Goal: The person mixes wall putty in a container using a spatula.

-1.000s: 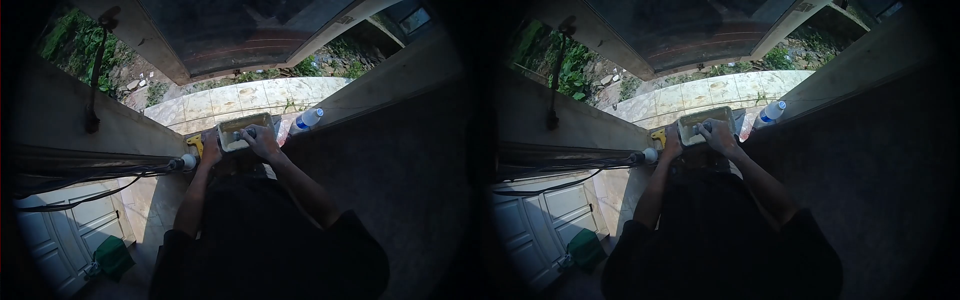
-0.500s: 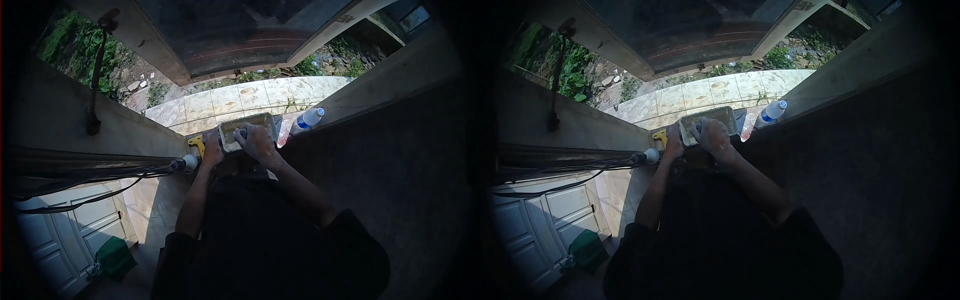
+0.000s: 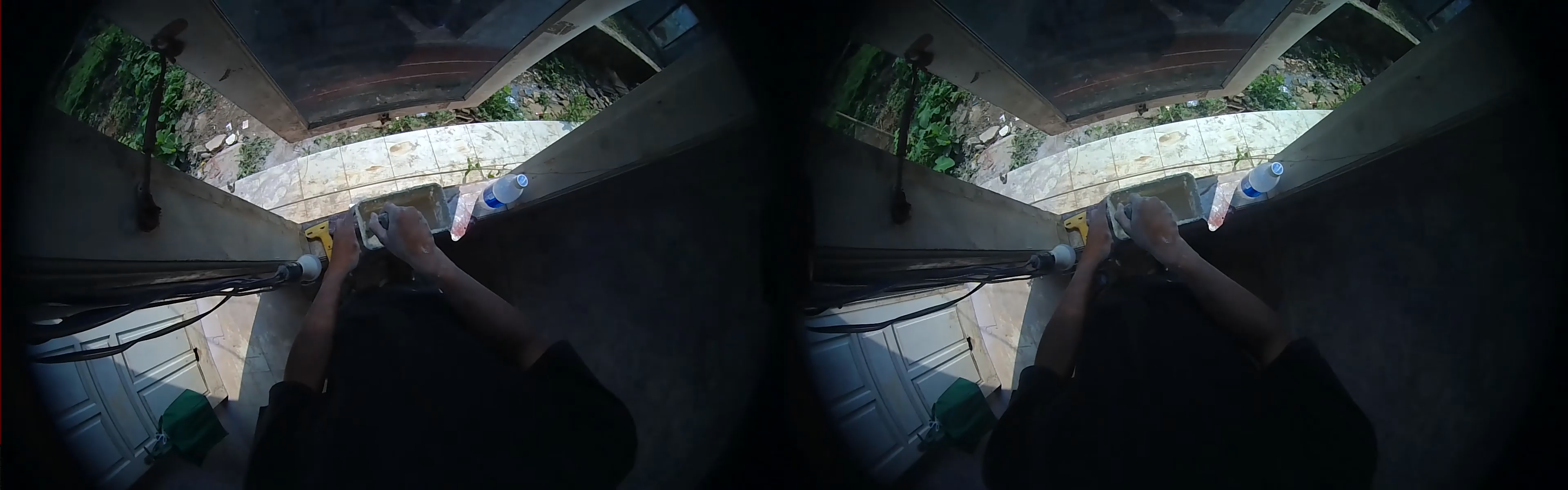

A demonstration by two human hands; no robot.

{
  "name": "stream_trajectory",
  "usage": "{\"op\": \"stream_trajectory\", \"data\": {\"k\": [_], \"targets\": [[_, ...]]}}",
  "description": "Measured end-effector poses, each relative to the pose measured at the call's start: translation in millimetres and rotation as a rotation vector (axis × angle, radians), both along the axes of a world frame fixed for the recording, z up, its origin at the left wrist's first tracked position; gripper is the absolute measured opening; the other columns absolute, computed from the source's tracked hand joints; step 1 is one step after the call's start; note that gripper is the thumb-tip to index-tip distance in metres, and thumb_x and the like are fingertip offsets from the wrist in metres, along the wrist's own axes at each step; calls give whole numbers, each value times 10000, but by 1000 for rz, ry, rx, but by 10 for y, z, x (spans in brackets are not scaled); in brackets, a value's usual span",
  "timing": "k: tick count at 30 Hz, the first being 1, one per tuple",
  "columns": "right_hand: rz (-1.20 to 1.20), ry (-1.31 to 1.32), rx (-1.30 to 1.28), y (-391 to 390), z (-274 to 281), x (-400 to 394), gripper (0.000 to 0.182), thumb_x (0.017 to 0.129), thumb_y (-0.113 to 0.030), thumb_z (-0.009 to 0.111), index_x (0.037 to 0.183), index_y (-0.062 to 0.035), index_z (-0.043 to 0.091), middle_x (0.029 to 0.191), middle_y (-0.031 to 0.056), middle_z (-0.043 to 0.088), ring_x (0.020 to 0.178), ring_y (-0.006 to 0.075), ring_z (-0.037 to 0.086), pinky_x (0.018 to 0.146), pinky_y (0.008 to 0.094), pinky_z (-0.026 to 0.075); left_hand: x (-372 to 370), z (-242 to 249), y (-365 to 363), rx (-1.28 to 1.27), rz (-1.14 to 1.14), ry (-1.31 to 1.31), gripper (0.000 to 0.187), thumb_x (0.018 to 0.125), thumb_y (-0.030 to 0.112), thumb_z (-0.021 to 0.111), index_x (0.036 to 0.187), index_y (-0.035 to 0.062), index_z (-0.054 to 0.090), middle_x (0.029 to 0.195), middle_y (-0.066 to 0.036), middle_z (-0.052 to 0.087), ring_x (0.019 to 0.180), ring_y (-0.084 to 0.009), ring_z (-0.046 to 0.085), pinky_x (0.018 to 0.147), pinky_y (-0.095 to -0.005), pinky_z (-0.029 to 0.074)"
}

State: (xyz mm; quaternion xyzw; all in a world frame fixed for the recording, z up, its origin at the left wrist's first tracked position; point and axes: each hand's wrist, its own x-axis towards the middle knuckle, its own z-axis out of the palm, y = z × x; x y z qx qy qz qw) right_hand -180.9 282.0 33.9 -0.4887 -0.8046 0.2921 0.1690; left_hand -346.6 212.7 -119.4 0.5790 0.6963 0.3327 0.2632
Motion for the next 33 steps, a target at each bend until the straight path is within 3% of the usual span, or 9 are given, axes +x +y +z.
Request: {"op": "stream_trajectory", "data": {"k": [6, 11, 16, 18, 21, 23, 26, 29, 33], "targets": [[-25, 46, -52, 63, 81, 67, 371, 918, -350, 673, 829, 11, 682, 719, 230, 687, 707, 399, 700, 692, 491, 572, 84, 181, -43, 26, -13, 34, 768, 783, -95, 573, 1508, 21, 349, 1271, -283, 529, 1196, -470, 483, 1042, -506, 404], [8, -33, -14, 94, -26, -4, 384, 915, -363, 673, 836, 13, 687, 709, 233, 683, 703, 396, 702, 678, 475, 575, 22, 16, 29, -7, -22, -27, 722, 804, -71, 567, 1492, 24, 371, 1309, -275, 530, 1219, -459, 479, 1059, -498, 395], [-10, 73, -20, 97, -7, -15, 402, 929, -375, 640, 825, 11, 690, 705, 248, 673, 681, 420, 690, 668, 490, 568, 10, -123, 33, 84, -43, 24, 645, 848, -34, 529, 1477, 18, 398, 1339, -255, 530, 1226, -452, 479, 1062, -494, 392], [-11, -17, 30, 82, -141, 0, 393, 927, -362, 649, 813, 13, 687, 701, 245, 672, 672, 413, 689, 664, 492, 564, -4, -163, 8, 120, -52, 30, 625, 860, -23, 519, 1474, 17, 406, 1344, -247, 534, 1224, -448, 481, 1061, -490, 393], [-6, 94, -68, 73, 124, 45, 366, 916, -336, 673, 815, 16, 674, 738, 232, 688, 726, 414, 696, 701, 490, 561, 10, -74, 42, 153, -73, -24, 619, 866, -6, 536, 1473, 20, 414, 1342, -238, 546, 1212, -446, 487, 1058, -489, 393], [-14, 71, -38, 47, -37, 35, 363, 915, -331, 677, 815, 18, 675, 741, 231, 690, 730, 410, 699, 702, 486, 562, -7, -95, 47, -26, -65, -50, 652, 853, 12, 591, 1479, 29, 411, 1333, -229, 559, 1224, -445, 483, 1069, -486, 386], [-5, 30, -29, 60, -60, 66, 369, 915, -332, 682, 815, 22, 677, 748, 232, 694, 736, 404, 703, 700, 483, 562, 97, 195, -1, 10, -6, 2, 721, 815, 36, 679, 1481, 33, 402, 1321, -231, 554, 1228, -447, 479, 1071, -488, 388], [3, -13, -55, 113, 81, 156, 383, 915, -349, 682, 826, 23, 678, 755, 234, 696, 747, 400, 705, 703, 486, 562, 0, -70, 27, 26, -67, 117, 807, 767, 45, 750, 1488, 38, 386, 1327, -237, 539, 1228, -451, 477, 1074, -488, 390], [-43, -38, -12, 167, 235, 196, 410, 920, -388, 668, 849, 15, 688, 749, 230, 691, 764, 399, 706, 720, 500, 560, 22, -9, 59, 53, -61, -26, 845, 745, 30, 764, 1494, 37, 373, 1340, -247, 523, 1232, -460, 470, 1083, -493, 385]]}}
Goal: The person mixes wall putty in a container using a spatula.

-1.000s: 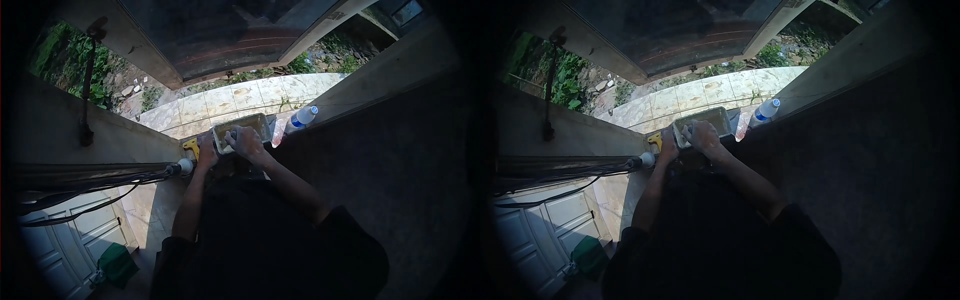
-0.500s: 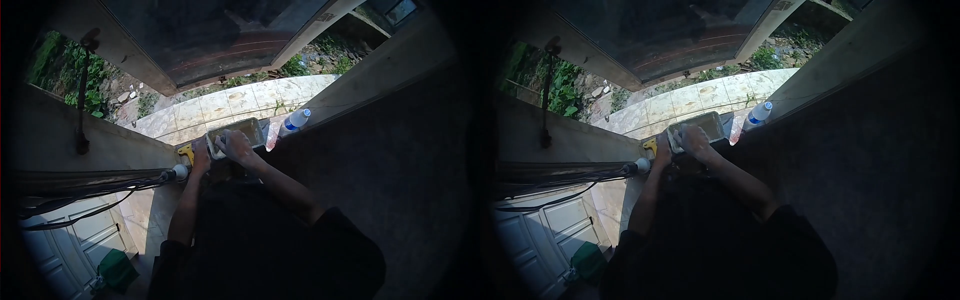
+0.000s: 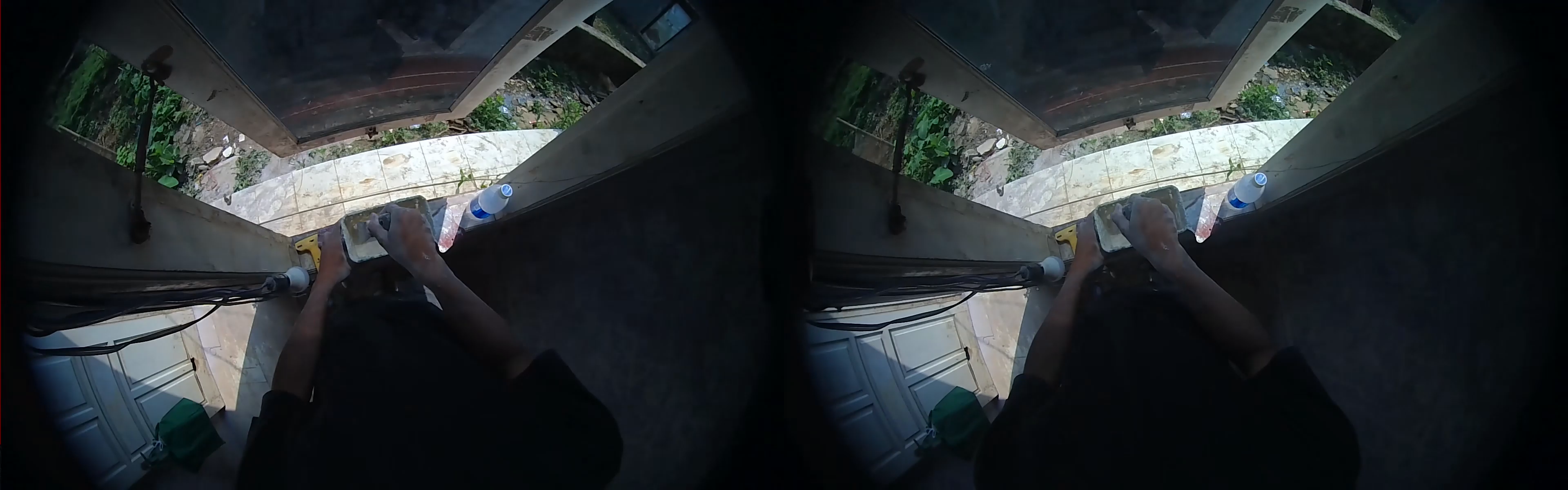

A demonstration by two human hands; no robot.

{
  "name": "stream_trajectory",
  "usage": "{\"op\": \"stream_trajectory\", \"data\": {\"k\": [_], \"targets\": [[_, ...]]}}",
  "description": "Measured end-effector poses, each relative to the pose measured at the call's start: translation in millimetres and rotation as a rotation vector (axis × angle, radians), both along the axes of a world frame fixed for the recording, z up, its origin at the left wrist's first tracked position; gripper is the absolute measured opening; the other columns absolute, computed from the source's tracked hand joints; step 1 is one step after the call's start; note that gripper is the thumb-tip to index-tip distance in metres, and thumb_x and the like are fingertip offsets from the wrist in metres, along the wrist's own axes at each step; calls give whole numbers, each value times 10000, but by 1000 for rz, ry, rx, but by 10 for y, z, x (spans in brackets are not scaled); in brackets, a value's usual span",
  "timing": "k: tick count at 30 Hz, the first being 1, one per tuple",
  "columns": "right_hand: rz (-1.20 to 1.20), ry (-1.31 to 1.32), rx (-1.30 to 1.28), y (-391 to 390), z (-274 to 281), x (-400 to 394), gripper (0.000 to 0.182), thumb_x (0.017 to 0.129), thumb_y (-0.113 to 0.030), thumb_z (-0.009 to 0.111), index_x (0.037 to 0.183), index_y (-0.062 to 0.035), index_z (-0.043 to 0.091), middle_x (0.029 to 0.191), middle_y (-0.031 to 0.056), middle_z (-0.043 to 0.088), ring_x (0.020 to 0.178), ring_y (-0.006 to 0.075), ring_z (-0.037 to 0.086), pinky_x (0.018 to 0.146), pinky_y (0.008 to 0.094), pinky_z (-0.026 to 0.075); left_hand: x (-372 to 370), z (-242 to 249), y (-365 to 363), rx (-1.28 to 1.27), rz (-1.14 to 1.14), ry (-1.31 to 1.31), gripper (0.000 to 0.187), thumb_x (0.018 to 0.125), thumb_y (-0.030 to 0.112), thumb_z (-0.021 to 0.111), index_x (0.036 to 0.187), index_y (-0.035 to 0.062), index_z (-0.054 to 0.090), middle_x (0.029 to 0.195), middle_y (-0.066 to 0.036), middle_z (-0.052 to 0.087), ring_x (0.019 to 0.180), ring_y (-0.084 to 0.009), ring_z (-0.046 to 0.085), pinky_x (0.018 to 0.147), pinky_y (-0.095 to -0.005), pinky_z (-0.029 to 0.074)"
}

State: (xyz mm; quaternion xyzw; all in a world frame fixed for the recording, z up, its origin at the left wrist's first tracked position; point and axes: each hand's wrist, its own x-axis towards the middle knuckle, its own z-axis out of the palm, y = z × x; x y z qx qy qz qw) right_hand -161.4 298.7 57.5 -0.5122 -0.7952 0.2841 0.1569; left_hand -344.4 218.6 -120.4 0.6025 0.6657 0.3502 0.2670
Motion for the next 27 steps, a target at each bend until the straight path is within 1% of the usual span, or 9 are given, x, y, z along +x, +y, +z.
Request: {"op": "stream_trajectory", "data": {"k": [3, 6, 11, 14, 17, 20, 23, 25, 27], "targets": [[6, 28, 3, -62, -444, -103, 417, 923, -393, 665, 843, 16, 688, 741, 229, 689, 755, 402, 705, 718, 504, 560, -28, -65, -18, -4, -12, 94, 853, 732, 11, 758, 1494, 40, 374, 1332, -251, 526, 1239, -466, 465, 1082, -496, 386], [19, 29, -7, -125, -559, -8, 422, 925, -393, 661, 832, 18, 680, 739, 227, 689, 747, 409, 701, 721, 505, 560, -36, -9, -6, 11, -22, 197, 856, 726, 3, 753, 1493, 42, 376, 1315, -257, 527, 1246, -471, 459, 1079, -504, 385], [-51, 231, -2, -166, -286, 5, 406, 934, -377, 651, 835, 16, 676, 745, 228, 690, 738, 419, 693, 725, 497, 559, -40, -121, -10, -50, 14, 29, 872, 710, -15, 744, 1493, 30, 365, 1304, -264, 517, 1227, -464, 456, 1073, -498, 371], [-22, 146, -34, -235, -417, -90, 374, 936, -349, 659, 859, 15, 690, 766, 229, 698, 731, 407, 697, 711, 479, 561, -13, -27, -47, -35, 31, 136, 886, 704, -10, 749, 1497, 31, 356, 1317, -260, 510, 1210, -451, 458, 1062, -491, 375], [39, 12, 56, -178, -479, 18, 338, 931, -317, 679, 888, 18, 699, 794, 225, 708, 751, 387, 706, 702, 465, 561, -18, 43, -36, 22, 1, 80, 876, 710, 7, 748, 1494, 32, 358, 1325, -257, 505, 1205, -455, 453, 1061, -496, 371], [-87, 146, -101, -238, -188, 283, 299, 933, -281, 694, 992, 13, 700, 859, 210, 722, 835, 358, 724, 712, 436, 571, 1, 9, -26, -27, 7, 22, 846, 720, 4, 729, 1483, 25, 365, 1345, -255, 498, 1218, -467, 437, 1079, -511, 355], [-83, 360, -2, -343, 8, 482, 313, 940, -311, 675, 1030, -11, 690, 965, 202, 714, 865, 375, 711, 758, 451, 569, -39, -132, -29, -18, 12, 99, 822, 730, -16, 709, 1479, 30, 372, 1350, -257, 503, 1243, -474, 429, 1087, -513, 355], [-56, 361, 30, -357, -97, 605, 281, 932, -275, 689, 1048, -19, 687, 1002, 198, 710, 862, 373, 712, 752, 441, 570, -45, -155, -43, 22, 13, 186, 815, 735, -27, 698, 1479, 33, 371, 1352, -258, 505, 1253, -476, 430, 1087, -513, 360], [-14, 217, 25, -366, -243, 713, 282, 928, -268, 690, 1055, -16, 680, 983, 192, 711, 857, 372, 712, 741, 442, 572, 24, 50, -31, 86, 45, 97, 787, 727, 246, 826, 1391, 34, 460, 1254, -253, 569, 1142, -458, 504, 993, -517, 416]]}}
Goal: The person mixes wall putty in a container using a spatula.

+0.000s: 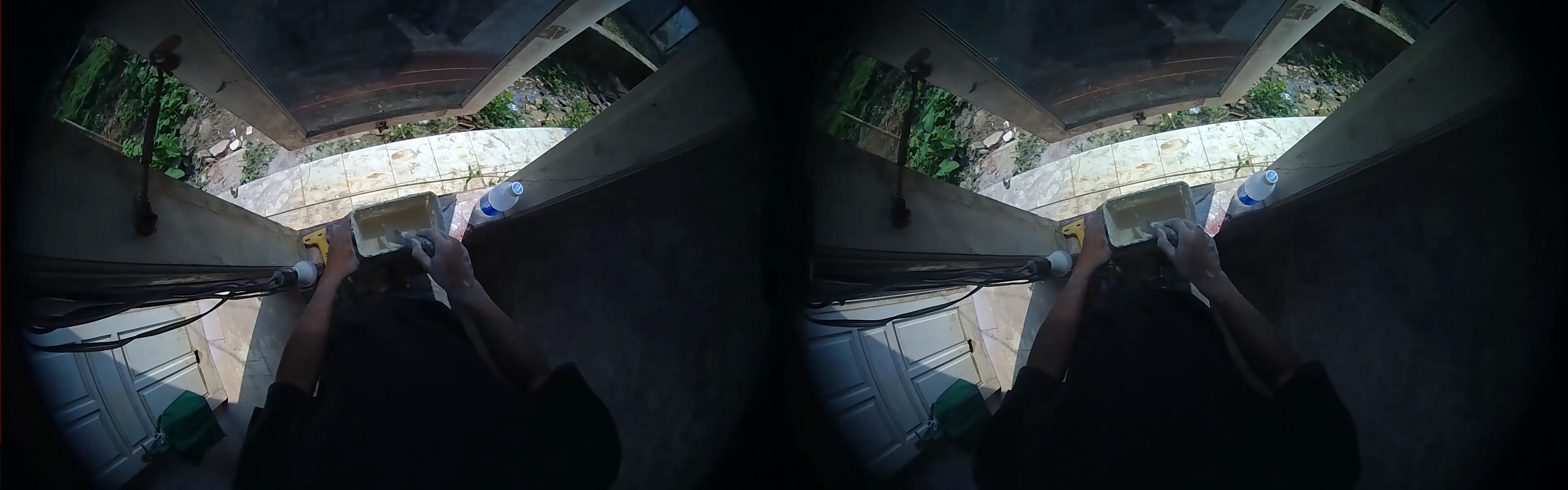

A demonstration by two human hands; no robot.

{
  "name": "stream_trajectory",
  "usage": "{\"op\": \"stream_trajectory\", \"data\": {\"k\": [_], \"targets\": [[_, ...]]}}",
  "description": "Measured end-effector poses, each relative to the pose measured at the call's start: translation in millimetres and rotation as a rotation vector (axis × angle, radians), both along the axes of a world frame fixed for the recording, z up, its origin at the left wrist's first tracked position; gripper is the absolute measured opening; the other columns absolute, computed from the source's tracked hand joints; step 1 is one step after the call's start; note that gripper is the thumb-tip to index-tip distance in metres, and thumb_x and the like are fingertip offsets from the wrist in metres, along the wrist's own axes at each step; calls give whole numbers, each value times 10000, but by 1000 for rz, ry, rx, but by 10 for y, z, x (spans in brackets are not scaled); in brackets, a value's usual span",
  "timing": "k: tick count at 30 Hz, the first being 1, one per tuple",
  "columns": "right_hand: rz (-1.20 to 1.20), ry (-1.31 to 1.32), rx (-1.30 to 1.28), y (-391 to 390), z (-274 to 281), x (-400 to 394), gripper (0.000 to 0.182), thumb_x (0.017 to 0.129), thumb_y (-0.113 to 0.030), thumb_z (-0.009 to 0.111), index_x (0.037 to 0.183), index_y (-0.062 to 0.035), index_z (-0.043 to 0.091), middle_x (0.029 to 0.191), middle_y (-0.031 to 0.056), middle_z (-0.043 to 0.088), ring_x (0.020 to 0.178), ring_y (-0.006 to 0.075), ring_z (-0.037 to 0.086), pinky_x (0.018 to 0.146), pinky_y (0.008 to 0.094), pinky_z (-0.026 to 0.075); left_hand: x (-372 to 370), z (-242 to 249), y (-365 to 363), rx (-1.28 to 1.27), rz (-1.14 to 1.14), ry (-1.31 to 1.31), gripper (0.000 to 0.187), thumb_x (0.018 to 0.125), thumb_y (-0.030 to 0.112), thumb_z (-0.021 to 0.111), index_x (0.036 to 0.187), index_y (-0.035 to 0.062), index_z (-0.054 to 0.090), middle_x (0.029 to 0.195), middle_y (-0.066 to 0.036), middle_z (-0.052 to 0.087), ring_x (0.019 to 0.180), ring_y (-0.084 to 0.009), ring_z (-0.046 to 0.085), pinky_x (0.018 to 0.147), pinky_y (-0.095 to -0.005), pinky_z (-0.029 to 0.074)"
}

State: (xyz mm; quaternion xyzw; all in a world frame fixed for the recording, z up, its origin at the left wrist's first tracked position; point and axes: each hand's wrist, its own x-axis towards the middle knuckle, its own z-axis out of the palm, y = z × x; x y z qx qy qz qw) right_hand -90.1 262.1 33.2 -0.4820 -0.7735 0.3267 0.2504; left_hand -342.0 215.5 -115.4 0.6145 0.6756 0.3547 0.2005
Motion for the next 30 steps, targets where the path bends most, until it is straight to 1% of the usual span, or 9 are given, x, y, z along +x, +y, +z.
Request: {"op": "stream_trajectory", "data": {"k": [1, 3, 8, 11, 13, 17, 23, 28, 30], "targets": [[-16, -8, -2, 0, 66, 20, 278, 924, -268, 693, 1053, -23, 680, 991, 184, 714, 866, 367, 713, 741, 441, 575, 7, 55, 6, 3, 1, -3, 787, 727, 246, 826, 1391, 34, 460, 1254, -253, 569, 1142, -458, 504, 993, -517, 416], [-40, 6, 31, -6, 213, 30, 276, 923, -269, 695, 1059, -30, 680, 995, 181, 714, 869, 366, 713, 741, 439, 575, 24, 163, 10, -117, -18, -4, 781, 754, -58, 637, 1480, 34, 365, 1336, -268, 521, 1223, -472, 468, 1066, -508, 392], [-26, -84, 0, -24, 230, 97, 275, 921, -274, 696, 1085, -55, 678, 1003, 174, 713, 885, 361, 712, 748, 434, 576, 30, 139, -7, -133, 5, 14, 754, 761, -61, 618, 1470, 29, 378, 1308, -267, 533, 1218, -468, 474, 1059, -504, 399], [-82, 16, 75, -79, 299, 100, 285, 919, -277, 697, 1100, -58, 672, 998, 169, 714, 889, 360, 713, 754, 432, 579, 40, 182, -23, -93, 1, 28, 757, 759, -75, 597, 1473, 16, 365, 1288, -274, 528, 1218, -470, 473, 1054, -502, 404], [-32, -152, -26, -50, 316, 150, 282, 920, -276, 696, 1106, -64, 673, 998, 170, 715, 898, 357, 715, 775, 425, 581, 30, 126, -43, -42, -15, 47, 763, 757, -89, 578, 1479, 9, 353, 1279, -280, 524, 1217, -473, 472, 1051, -501, 407], [-39, -95, 32, -16, 337, 172, 294, 917, -279, 708, 1119, -66, 686, 984, 184, 714, 886, 339, 719, 787, 412, 578, 19, -6, -26, -109, 15, 64, 785, 753, -88, 593, 1491, 2, 340, 1281, -295, 508, 1218, -475, 471, 1050, -495, 412], [243, 60, -24, 392, 588, 161, 311, 845, -159, 812, 1124, -64, 713, 993, 83, 664, 906, 219, 689, 697, 315, 556, -16, -12, 45, -27, -69, -17, 777, 742, -99, 610, 1475, 25, 385, 1345, -266, 490, 1249, -465, 456, 1090, -489, 387], [365, -12, -132, 594, 1073, 54, 292, 854, -187, 790, 1077, -31, 683, 971, 118, 693, 908, 268, 696, 838, 373, 551, -7, 108, 49, -40, -89, -45, 703, 756, -90, 607, 1429, 28, 445, 1397, -218, 485, 1281, -458, 434, 1124, -479, 355], [453, -250, -137, 650, 1134, 2, 280, 880, -213, 757, 1067, -26, 664, 960, 121, 710, 926, 292, 697, 831, 395, 552, 7, 161, 47, -59, -56, -57, 671, 765, -94, 578, 1413, 24, 452, 1395, -218, 484, 1277, -463, 429, 1123, -483, 355]]}}
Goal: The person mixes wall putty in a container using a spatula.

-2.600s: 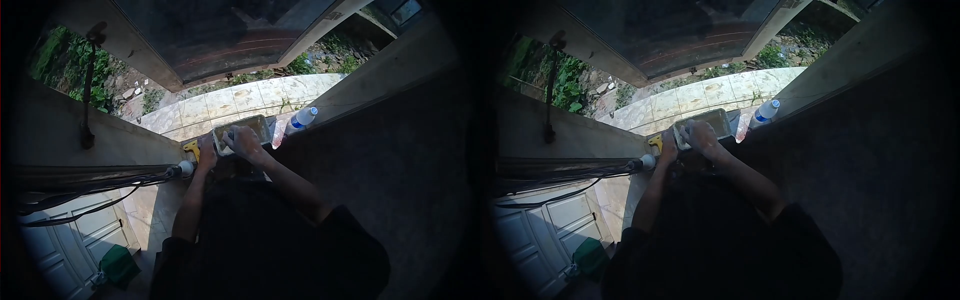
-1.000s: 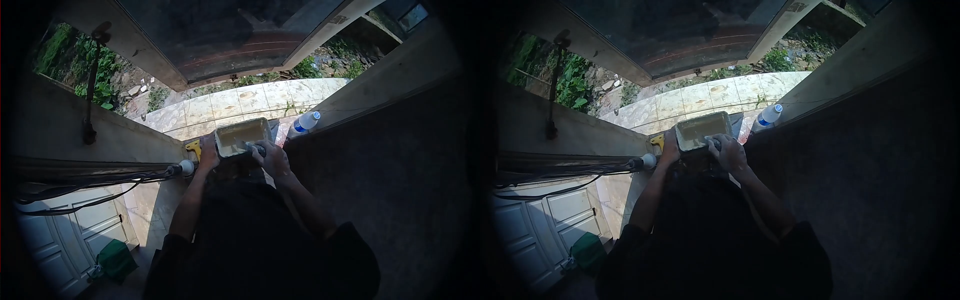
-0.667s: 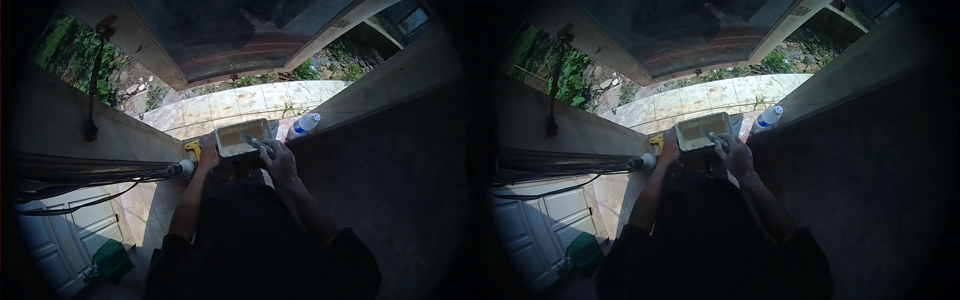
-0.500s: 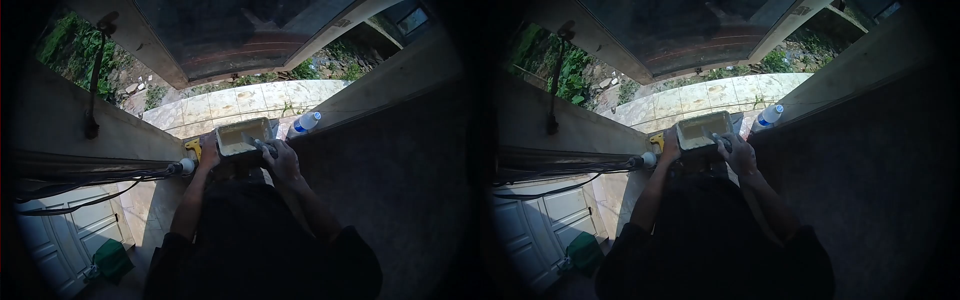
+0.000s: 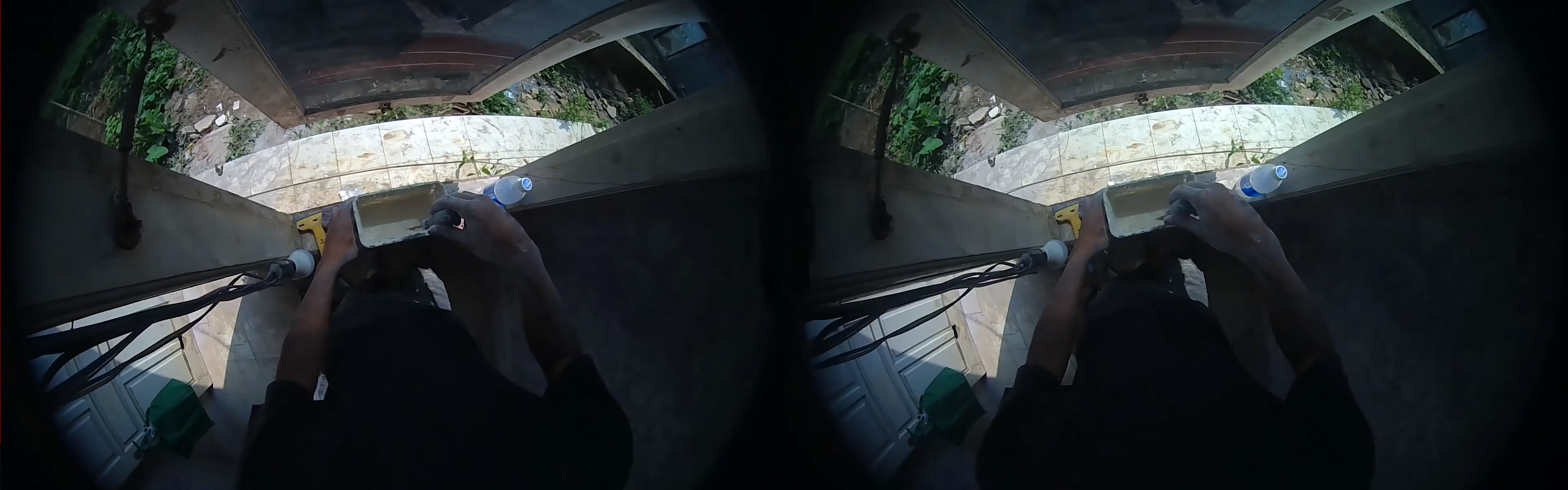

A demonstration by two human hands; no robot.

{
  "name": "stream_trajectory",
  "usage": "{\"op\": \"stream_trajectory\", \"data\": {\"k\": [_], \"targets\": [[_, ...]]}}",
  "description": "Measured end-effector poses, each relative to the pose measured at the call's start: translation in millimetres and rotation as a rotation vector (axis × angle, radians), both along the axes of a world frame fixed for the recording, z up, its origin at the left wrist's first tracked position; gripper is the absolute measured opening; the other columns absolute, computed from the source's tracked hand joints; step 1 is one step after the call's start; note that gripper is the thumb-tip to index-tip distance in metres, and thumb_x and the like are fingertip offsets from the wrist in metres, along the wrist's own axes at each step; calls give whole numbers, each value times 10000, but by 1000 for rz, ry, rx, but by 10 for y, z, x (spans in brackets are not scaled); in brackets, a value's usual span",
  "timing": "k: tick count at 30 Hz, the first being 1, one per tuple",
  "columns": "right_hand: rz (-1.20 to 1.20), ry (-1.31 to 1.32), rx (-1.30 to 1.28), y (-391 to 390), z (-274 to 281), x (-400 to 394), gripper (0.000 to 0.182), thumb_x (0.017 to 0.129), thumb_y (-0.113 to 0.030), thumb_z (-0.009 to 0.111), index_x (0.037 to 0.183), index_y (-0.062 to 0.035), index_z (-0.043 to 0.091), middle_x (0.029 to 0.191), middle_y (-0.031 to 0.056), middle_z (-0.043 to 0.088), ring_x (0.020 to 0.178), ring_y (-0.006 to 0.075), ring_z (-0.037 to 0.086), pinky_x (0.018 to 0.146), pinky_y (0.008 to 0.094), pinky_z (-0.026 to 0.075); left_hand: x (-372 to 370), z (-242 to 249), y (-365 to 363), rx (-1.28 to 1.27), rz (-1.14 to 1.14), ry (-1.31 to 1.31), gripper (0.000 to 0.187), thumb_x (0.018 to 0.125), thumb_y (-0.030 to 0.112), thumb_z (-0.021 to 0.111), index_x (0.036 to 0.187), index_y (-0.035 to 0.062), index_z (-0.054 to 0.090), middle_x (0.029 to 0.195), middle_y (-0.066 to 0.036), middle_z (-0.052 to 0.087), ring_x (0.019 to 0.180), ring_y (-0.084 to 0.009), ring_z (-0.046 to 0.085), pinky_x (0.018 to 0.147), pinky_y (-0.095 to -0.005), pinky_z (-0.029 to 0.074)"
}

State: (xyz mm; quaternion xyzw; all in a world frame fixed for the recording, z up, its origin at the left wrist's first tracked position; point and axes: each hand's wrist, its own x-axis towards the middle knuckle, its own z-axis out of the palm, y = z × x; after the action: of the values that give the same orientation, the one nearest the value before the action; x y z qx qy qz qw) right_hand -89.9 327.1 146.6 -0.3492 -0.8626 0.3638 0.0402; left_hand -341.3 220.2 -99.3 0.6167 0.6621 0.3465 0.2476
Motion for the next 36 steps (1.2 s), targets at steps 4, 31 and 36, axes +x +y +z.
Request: {"op": "stream_trajectory", "data": {"k": [4, 31, 36], "targets": [[75, -93, -119, 79, -245, -73, 262, 909, -206, 729, 1116, -56, 671, 961, 127, 719, 949, 283, 704, 835, 381, 551, 4, -45, -39, -73, 13, 49, 653, 773, -111, 533, 1407, 24, 447, 1372, -228, 489, 1267, -463, 434, 1110, -482, 367], [197, -243, -139, 419, -523, -425, 253, 952, -211, 660, 1093, -17, 578, 1001, 130, 719, 998, 338, 686, 844, 435, 536, 41, 44, -12, -59, 76, -25, 650, 763, -25, 655, 1386, 47, 482, 1329, -185, 533, 1210, -421, 474, 1068, -476, 399], [252, -235, -69, 286, -808, -566, 251, 945, -202, 664, 1084, -17, 565, 1004, 154, 705, 979, 369, 678, 830, 470, 535, 66, 215, -10, -60, 77, -76, 630, 769, 16, 684, 1369, 36, 493, 1330, -191, 531, 1227, -420, 466, 1079, -468, 392]]}}
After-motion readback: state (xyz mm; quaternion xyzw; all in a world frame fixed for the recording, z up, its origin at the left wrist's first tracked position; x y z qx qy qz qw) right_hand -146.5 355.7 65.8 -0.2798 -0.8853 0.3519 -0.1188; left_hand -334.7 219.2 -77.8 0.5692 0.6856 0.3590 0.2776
